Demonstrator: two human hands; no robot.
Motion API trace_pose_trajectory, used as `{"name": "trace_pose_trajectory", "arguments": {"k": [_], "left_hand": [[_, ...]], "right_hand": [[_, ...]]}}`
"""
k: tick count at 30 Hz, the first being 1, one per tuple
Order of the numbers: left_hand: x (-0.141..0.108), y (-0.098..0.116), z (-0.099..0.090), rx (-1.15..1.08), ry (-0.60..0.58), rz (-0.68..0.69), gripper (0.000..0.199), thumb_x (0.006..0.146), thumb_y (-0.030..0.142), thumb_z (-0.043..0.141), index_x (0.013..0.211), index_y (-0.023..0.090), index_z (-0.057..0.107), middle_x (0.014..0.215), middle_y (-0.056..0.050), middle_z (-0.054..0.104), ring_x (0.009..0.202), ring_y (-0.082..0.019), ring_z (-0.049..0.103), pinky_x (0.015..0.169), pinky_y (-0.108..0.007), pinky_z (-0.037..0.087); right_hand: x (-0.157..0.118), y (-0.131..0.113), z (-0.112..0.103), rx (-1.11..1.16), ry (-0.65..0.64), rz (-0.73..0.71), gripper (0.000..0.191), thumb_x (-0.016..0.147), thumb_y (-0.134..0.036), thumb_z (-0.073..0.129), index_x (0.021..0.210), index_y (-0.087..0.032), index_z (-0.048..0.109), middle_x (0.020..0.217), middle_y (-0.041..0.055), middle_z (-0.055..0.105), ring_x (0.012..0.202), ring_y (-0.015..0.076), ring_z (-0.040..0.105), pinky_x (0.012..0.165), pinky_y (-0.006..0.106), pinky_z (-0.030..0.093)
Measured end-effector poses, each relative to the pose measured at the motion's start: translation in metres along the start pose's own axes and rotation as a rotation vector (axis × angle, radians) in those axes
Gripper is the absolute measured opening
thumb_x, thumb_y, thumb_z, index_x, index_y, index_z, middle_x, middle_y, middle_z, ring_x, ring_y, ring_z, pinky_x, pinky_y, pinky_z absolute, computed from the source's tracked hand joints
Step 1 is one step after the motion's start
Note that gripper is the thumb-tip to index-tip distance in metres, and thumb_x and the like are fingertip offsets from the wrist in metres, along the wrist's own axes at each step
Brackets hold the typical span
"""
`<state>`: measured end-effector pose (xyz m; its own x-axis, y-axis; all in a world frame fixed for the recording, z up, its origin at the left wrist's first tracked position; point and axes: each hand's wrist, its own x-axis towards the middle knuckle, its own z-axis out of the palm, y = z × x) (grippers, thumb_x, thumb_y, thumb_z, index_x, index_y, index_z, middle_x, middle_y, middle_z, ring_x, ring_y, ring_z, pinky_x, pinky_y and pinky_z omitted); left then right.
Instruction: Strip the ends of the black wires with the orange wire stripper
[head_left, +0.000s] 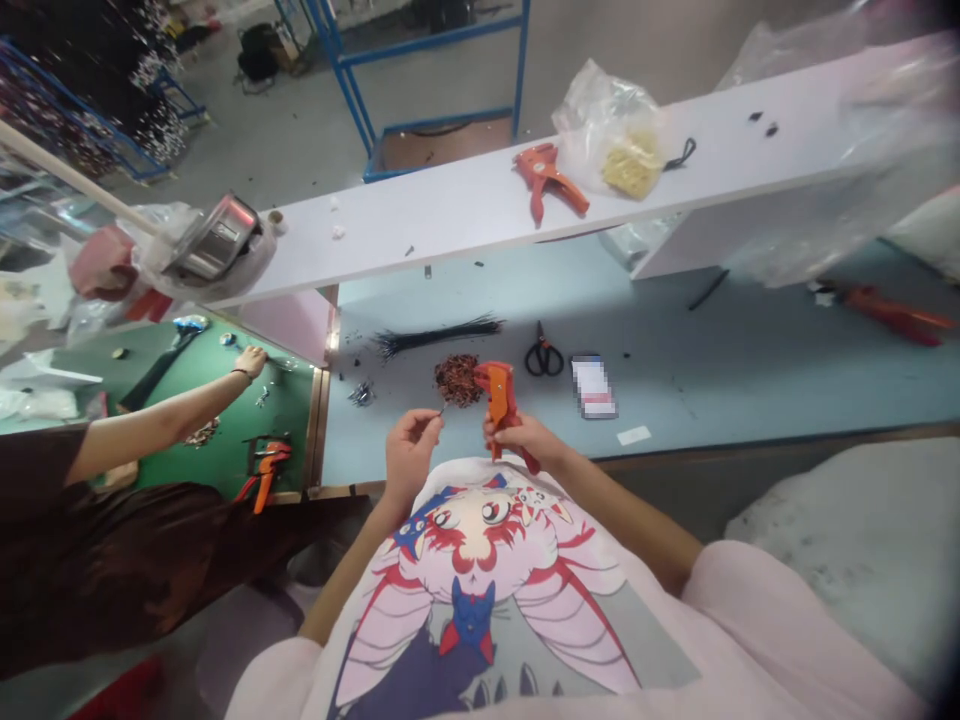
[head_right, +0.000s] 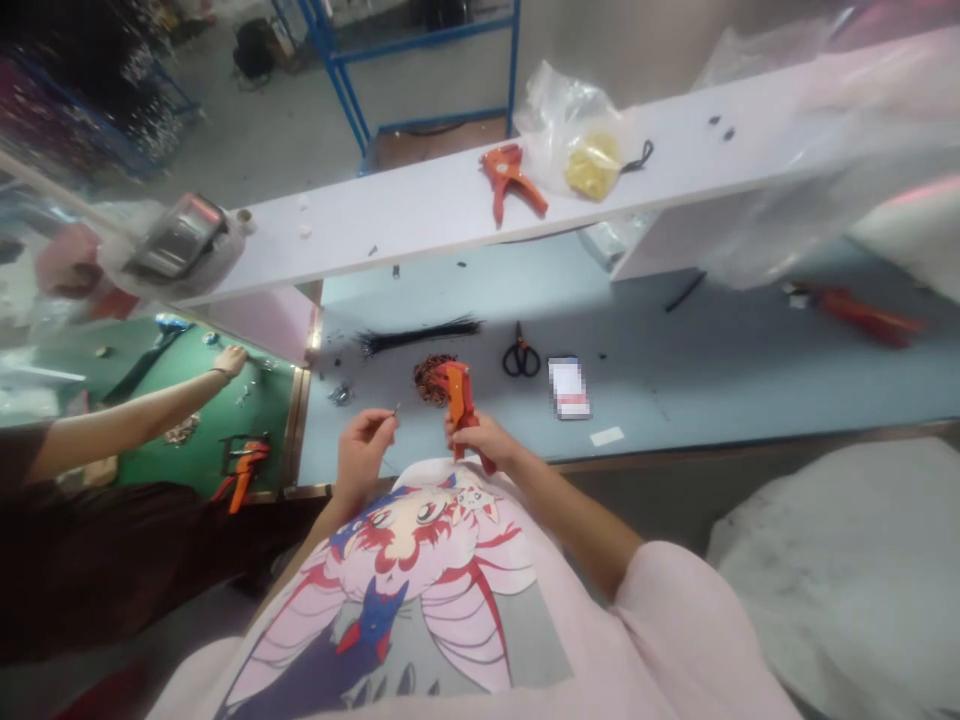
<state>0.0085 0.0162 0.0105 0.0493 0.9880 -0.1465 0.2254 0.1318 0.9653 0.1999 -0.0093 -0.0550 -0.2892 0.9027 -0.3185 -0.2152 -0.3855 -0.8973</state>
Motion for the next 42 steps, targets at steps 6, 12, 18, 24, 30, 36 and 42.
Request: {"name": "trace_pose_trajectory", "arguments": {"k": [6,12,18,24,30,36,42], "left_hand": [[-0.011,0.016,0.006,0.185,-0.136,0.247,0.012,0.077,0.028,0.061,0.078,0.017,0.065,0.071,0.0,0.062,0.061,-0.009,0.052,0.057,-0.02,0.041],[-0.026,0.01,-0.005,0.273,-0.178,0.321,0.01,0.076,0.027,0.063,0.074,0.018,0.064,0.07,0.0,0.061,0.059,-0.009,0.051,0.055,-0.02,0.04],[-0.031,-0.002,-0.013,0.326,-0.257,0.314,0.013,0.079,0.029,0.06,0.08,0.018,0.066,0.073,-0.002,0.066,0.06,-0.011,0.055,0.055,-0.021,0.042],[-0.032,-0.017,-0.021,0.315,-0.216,0.195,0.02,0.078,0.034,0.06,0.086,0.016,0.067,0.07,-0.003,0.067,0.057,-0.011,0.055,0.055,-0.022,0.043],[-0.031,-0.016,-0.029,0.039,0.03,0.023,0.022,0.068,0.034,0.07,0.08,0.016,0.067,0.074,-0.004,0.069,0.07,-0.014,0.062,0.066,-0.025,0.049],[-0.03,-0.009,-0.029,-0.183,0.134,-0.071,0.023,0.065,0.032,0.072,0.078,0.014,0.063,0.069,-0.002,0.067,0.061,-0.01,0.059,0.06,-0.022,0.048],[-0.032,0.0,-0.016,-0.158,0.143,-0.007,0.018,0.071,0.03,0.067,0.078,0.015,0.062,0.065,0.0,0.062,0.047,-0.005,0.042,0.045,-0.017,0.035]], "right_hand": [[-0.026,-0.046,0.03,-0.003,0.104,-0.341,0.023,0.072,-0.027,0.066,0.088,-0.016,0.054,0.084,0.0024,0.054,0.075,0.0138,0.051,0.072,0.029,0.043],[-0.027,-0.048,0.06,-0.137,0.177,-0.469,0.018,0.074,-0.025,0.061,0.085,-0.018,0.048,0.078,-0.0017,0.049,0.067,0.0113,0.046,0.064,0.025,0.04],[-0.034,-0.043,0.064,-0.238,0.22,-0.49,0.013,0.074,-0.023,0.056,0.082,-0.019,0.046,0.073,-0.0032,0.046,0.063,0.0102,0.042,0.061,0.023,0.036],[-0.03,-0.037,0.051,-0.25,0.243,-0.284,0.023,0.069,-0.028,0.062,0.086,-0.018,0.05,0.074,-0.0031,0.05,0.067,0.0119,0.046,0.066,0.025,0.039],[-0.028,-0.015,0.037,-0.228,0.215,0.082,0.043,0.061,-0.018,0.059,0.103,-0.018,0.049,0.085,0.0008,0.055,0.073,0.0148,0.052,0.063,0.025,0.042],[-0.035,-0.016,0.029,-0.303,0.056,0.016,0.066,0.06,-0.013,0.051,0.124,-0.02,0.041,0.113,0.0065,0.053,0.102,0.0217,0.051,0.085,0.032,0.043],[-0.039,-0.025,0.026,-0.214,-0.134,0.033,0.057,0.063,-0.014,0.055,0.12,-0.019,0.049,0.11,0.0063,0.056,0.105,0.0224,0.051,0.091,0.038,0.041]]}}
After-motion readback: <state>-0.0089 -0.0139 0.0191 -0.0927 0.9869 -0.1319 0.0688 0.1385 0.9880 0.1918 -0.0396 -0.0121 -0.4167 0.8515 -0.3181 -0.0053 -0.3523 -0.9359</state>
